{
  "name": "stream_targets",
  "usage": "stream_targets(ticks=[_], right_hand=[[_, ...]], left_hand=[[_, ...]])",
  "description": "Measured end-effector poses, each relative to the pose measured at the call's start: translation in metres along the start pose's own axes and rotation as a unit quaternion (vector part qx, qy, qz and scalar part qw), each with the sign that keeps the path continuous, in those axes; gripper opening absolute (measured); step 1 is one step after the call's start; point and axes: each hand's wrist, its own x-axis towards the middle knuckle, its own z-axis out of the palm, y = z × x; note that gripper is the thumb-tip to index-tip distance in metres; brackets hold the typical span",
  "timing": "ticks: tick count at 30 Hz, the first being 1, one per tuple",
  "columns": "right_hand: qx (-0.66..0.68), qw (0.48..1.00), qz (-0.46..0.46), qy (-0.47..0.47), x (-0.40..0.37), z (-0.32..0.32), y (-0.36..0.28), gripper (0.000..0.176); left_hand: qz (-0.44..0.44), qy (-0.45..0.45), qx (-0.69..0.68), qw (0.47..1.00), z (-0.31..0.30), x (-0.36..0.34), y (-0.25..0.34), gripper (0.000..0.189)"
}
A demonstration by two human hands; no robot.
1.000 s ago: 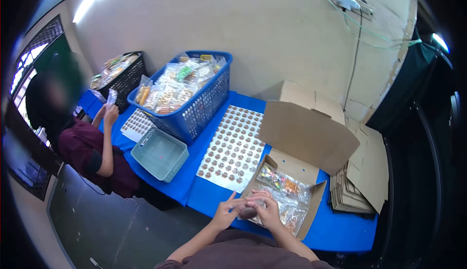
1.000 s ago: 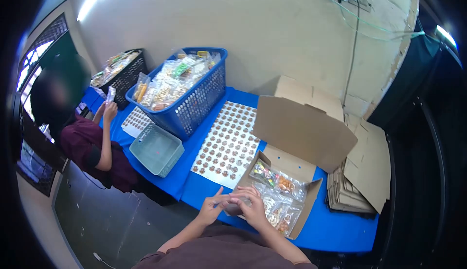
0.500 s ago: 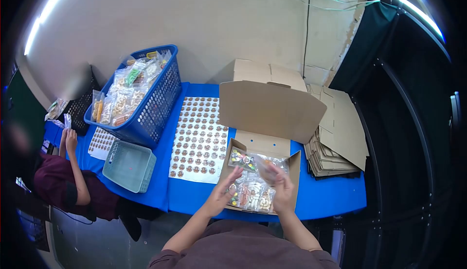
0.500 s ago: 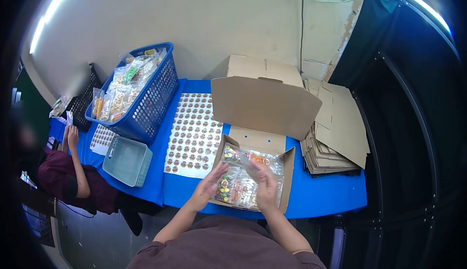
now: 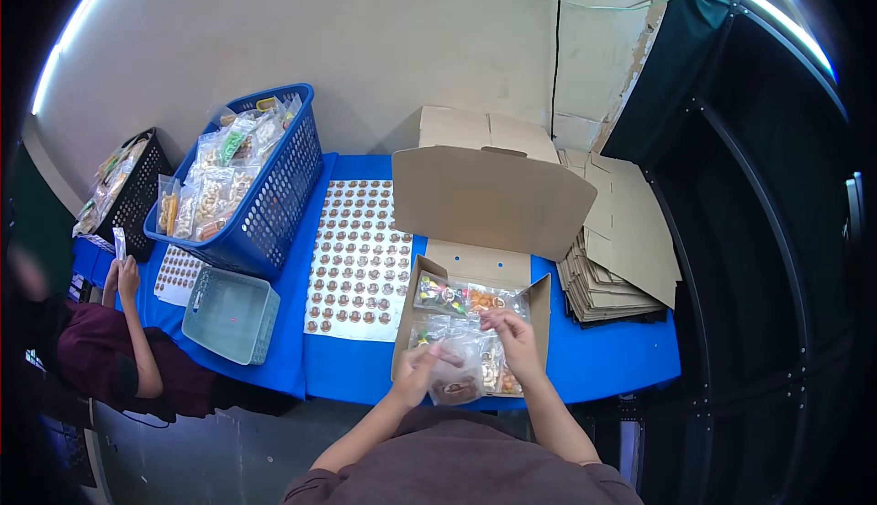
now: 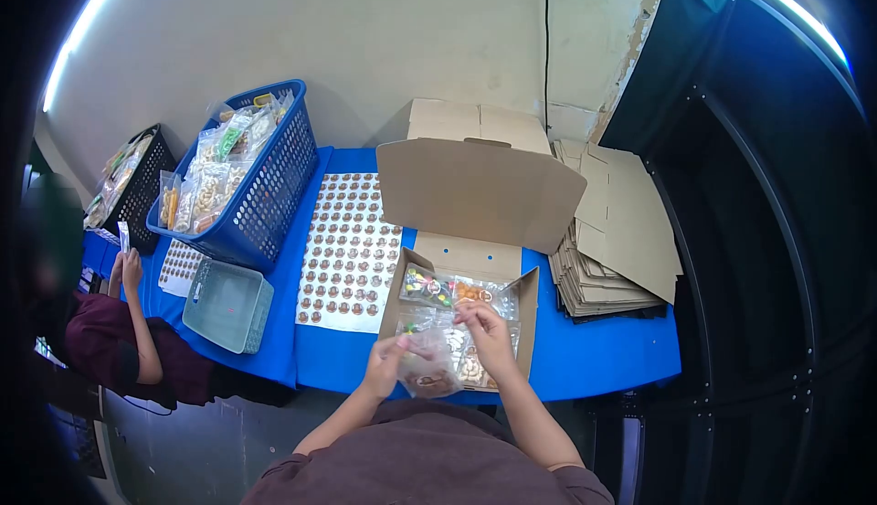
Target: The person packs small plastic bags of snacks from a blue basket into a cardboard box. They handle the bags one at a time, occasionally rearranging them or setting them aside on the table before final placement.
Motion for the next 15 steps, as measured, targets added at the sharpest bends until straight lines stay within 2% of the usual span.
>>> stream_targets(ticks=[2, 3, 4, 6, 7, 8, 10, 11, 12, 14, 15], right_hand=[[0.036, 0.999, -0.012, 0.007, 0.001, -0.005, -0.002, 0.017], [0.038, 0.998, 0.010, -0.046, -0.001, -0.004, -0.005, 0.022], [0.039, 0.998, 0.010, -0.048, -0.006, 0.000, -0.006, 0.022], [-0.061, 0.976, 0.052, -0.203, -0.015, 0.017, -0.009, 0.030], [-0.142, 0.966, 0.014, -0.216, -0.018, 0.027, -0.021, 0.037], [-0.141, 0.966, 0.012, -0.217, -0.017, 0.028, -0.009, 0.037], [-0.078, 0.969, 0.124, -0.199, -0.014, 0.032, 0.020, 0.037], [-0.135, 0.973, 0.073, -0.174, -0.011, 0.033, 0.022, 0.033], [-0.136, 0.972, 0.070, -0.177, -0.008, 0.032, 0.029, 0.033], [0.025, 0.986, 0.158, -0.053, -0.003, 0.026, 0.064, 0.028], [0.018, 0.987, 0.160, -0.011, -0.003, 0.022, 0.080, 0.026]], left_hand=[[-0.033, 0.063, -0.116, 0.991, -0.011, -0.001, -0.002, 0.056], [-0.042, 0.053, -0.118, 0.991, -0.019, -0.003, -0.008, 0.062], [-0.042, 0.055, -0.117, 0.991, -0.023, -0.003, -0.014, 0.062], [-0.057, 0.131, -0.163, 0.976, -0.027, -0.002, -0.024, 0.063], [-0.047, 0.143, -0.162, 0.975, -0.030, -0.001, -0.026, 0.064], [-0.046, 0.144, -0.160, 0.975, -0.032, 0.001, -0.032, 0.064], [-0.059, 0.211, -0.199, 0.955, -0.036, 0.004, -0.038, 0.056], [-0.056, 0.213, -0.198, 0.955, -0.037, 0.005, -0.034, 0.056], [-0.024, 0.250, -0.170, 0.953, -0.037, 0.008, -0.021, 0.050], [0.009, 0.294, -0.144, 0.945, -0.045, 0.009, -0.013, 0.048], [0.010, 0.296, -0.116, 0.948, -0.062, 0.004, -0.013, 0.045]])
